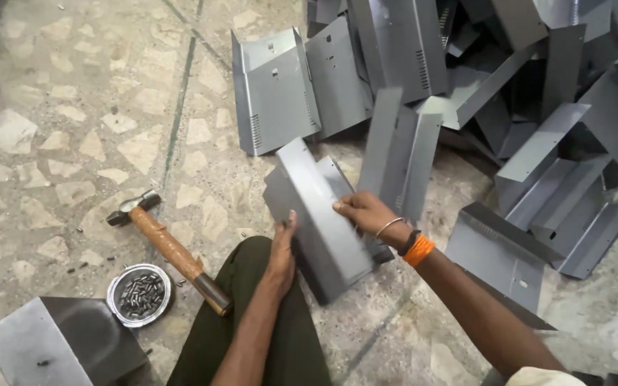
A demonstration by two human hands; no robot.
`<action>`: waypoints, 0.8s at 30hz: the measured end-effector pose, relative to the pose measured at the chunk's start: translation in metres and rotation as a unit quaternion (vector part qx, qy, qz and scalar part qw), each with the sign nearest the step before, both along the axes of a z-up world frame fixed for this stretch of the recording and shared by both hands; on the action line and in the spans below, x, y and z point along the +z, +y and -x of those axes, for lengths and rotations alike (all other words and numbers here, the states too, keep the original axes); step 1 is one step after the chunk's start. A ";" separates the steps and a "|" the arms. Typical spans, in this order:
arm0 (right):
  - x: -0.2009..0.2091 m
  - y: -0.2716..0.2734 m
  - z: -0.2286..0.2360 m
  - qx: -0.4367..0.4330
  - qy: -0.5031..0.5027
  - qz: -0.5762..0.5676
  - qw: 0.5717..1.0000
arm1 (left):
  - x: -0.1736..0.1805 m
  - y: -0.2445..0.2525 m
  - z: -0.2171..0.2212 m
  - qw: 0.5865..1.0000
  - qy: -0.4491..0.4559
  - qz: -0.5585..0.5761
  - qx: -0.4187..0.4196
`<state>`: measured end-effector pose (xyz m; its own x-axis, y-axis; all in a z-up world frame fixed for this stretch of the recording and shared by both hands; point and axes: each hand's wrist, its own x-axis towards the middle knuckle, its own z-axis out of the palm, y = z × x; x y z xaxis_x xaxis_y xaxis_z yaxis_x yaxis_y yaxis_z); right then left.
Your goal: The person sits on the floor and hammers rivets into sheet-metal enclosure panels using a hammer, with a bowl of rivets beside them. They pick panels from a pile, fit side pieces onto a base, and hammer fasteners to join the parts into enclosures.
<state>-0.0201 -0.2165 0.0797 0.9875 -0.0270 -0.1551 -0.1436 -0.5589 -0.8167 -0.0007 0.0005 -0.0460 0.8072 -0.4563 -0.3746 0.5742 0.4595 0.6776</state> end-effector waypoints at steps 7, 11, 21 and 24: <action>0.054 0.000 0.002 -0.211 -0.073 0.275 0.935 | 0.064 0.013 0.012 0.999 -0.027 -0.015 -0.016; -0.037 -0.071 0.001 -0.209 -0.177 0.427 0.862 | 0.055 0.008 0.015 0.984 -0.136 -0.118 0.005; -0.148 -0.161 -0.004 -0.161 0.038 0.242 0.956 | 0.079 0.009 0.020 0.977 -0.152 -0.150 -0.007; -0.139 -0.162 -0.010 -0.181 -0.010 0.371 0.911 | 0.071 0.012 0.020 0.977 -0.154 -0.150 -0.002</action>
<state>-0.0099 -0.3789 -0.0592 0.8956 -0.4412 0.0562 -0.4173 -0.8773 -0.2371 -0.0203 0.0129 0.0246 0.9012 -0.3667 -0.2311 0.3228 0.2117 0.9225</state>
